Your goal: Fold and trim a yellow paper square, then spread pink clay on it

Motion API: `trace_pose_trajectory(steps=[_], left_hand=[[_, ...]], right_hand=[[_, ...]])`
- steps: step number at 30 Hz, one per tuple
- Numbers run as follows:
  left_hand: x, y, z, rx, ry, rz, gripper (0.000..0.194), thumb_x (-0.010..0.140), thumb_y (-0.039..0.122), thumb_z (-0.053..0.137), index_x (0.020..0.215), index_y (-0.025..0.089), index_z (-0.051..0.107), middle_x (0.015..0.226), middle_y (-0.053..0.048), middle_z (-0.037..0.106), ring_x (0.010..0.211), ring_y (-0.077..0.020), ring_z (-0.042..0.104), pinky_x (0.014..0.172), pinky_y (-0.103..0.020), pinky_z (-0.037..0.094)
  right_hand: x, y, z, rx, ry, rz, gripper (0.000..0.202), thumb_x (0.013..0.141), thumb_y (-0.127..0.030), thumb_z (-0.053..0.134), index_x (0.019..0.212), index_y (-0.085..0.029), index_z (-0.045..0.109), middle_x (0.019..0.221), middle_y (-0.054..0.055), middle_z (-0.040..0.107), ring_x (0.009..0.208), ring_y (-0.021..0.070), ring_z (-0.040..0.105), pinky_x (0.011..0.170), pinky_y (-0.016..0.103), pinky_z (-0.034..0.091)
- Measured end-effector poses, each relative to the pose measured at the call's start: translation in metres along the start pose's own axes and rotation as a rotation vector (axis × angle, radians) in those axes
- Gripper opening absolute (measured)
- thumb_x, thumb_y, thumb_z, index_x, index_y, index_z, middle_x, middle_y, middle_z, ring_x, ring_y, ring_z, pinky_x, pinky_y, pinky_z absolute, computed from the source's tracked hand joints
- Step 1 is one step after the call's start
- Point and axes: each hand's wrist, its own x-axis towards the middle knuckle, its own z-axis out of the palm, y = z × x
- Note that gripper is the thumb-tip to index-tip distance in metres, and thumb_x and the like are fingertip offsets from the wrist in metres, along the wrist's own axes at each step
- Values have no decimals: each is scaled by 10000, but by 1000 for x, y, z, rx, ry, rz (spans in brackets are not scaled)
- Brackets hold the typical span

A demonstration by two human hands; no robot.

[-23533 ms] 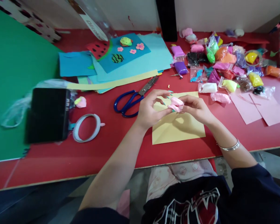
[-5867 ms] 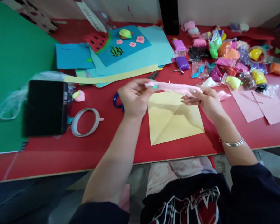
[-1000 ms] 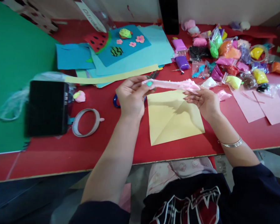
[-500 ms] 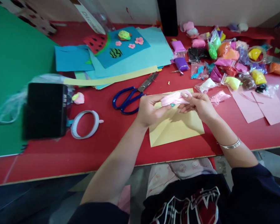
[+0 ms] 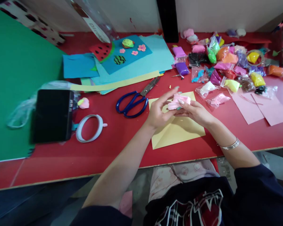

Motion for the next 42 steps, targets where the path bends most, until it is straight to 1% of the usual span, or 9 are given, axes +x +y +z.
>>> trace_pose_trajectory(steps=[4, 8, 13, 17, 23, 28, 33, 38, 42], left_hand=[[3, 2, -10, -29, -30, -73, 182, 686, 324, 748, 824, 206, 752, 864, -60, 768, 844, -233, 718, 788, -338, 573], [10, -13, -33, -161, 217, -176, 233, 596, 286, 798, 790, 188, 713, 789, -42, 749, 768, -209, 714, 730, -321, 584], [13, -29, -36, -388, 536, -318, 306, 647, 390, 784, 857, 254, 607, 910, -6, 721, 805, -162, 711, 689, -256, 577], [10, -20, -11, -372, 309, -221, 563, 508, 444, 882, 955, 244, 605, 1151, -55, 687, 1032, -209, 672, 784, -273, 567], [4, 5, -5, -179, -73, -189, 347, 625, 428, 834, 836, 175, 724, 863, -71, 760, 826, -227, 720, 765, -327, 581], [9, -3, -24, -259, 181, -225, 324, 583, 411, 857, 781, 189, 728, 759, -34, 750, 687, -191, 706, 669, -306, 590], [12, -30, -31, -295, 526, -294, 381, 659, 486, 806, 926, 250, 671, 881, -10, 741, 751, -162, 711, 719, -283, 578], [6, -26, -5, -165, 206, -177, 801, 639, 525, 822, 1323, 263, 500, 1263, -114, 649, 1179, -271, 609, 869, -350, 537], [1, -3, 6, -78, -25, -84, 381, 773, 443, 732, 1087, 230, 690, 1091, -84, 734, 1043, -237, 677, 883, -343, 533]], right_hand=[[-2, -6, -3, -169, 74, 29, 367, 751, -513, 714, 825, -154, 710, 721, 75, 719, 635, 165, 690, 654, 307, 588], [0, -15, -12, -212, 262, -146, 200, 725, -331, 739, 674, -158, 653, 541, 9, 618, 411, 90, 537, 419, 237, 454], [1, -19, -17, 42, 248, -133, 145, 687, -290, 664, 720, -151, 689, 811, 93, 733, 693, 175, 690, 688, 309, 581], [0, -12, -7, 90, 44, -45, 373, 734, -464, 686, 965, -173, 714, 1053, 101, 730, 994, 228, 690, 932, 374, 549], [-2, -8, -3, -268, 59, -85, 391, 720, -486, 761, 895, -140, 706, 843, 82, 732, 767, 171, 713, 740, 309, 597], [-5, -22, -13, -295, 243, -181, 278, 714, -385, 771, 829, -144, 695, 716, 51, 699, 621, 154, 692, 635, 298, 597], [-6, -25, -14, -57, 270, -195, 160, 717, -331, 674, 774, -183, 652, 924, 90, 731, 950, 244, 712, 902, 408, 565], [-5, -10, -1, -61, 100, -80, 358, 711, -424, 738, 1003, -225, 679, 1172, 55, 698, 1120, 227, 647, 1030, 397, 492], [-5, -6, 4, -164, 148, -33, 341, 742, -459, 731, 959, -199, 695, 995, 69, 741, 912, 198, 711, 886, 364, 567]])
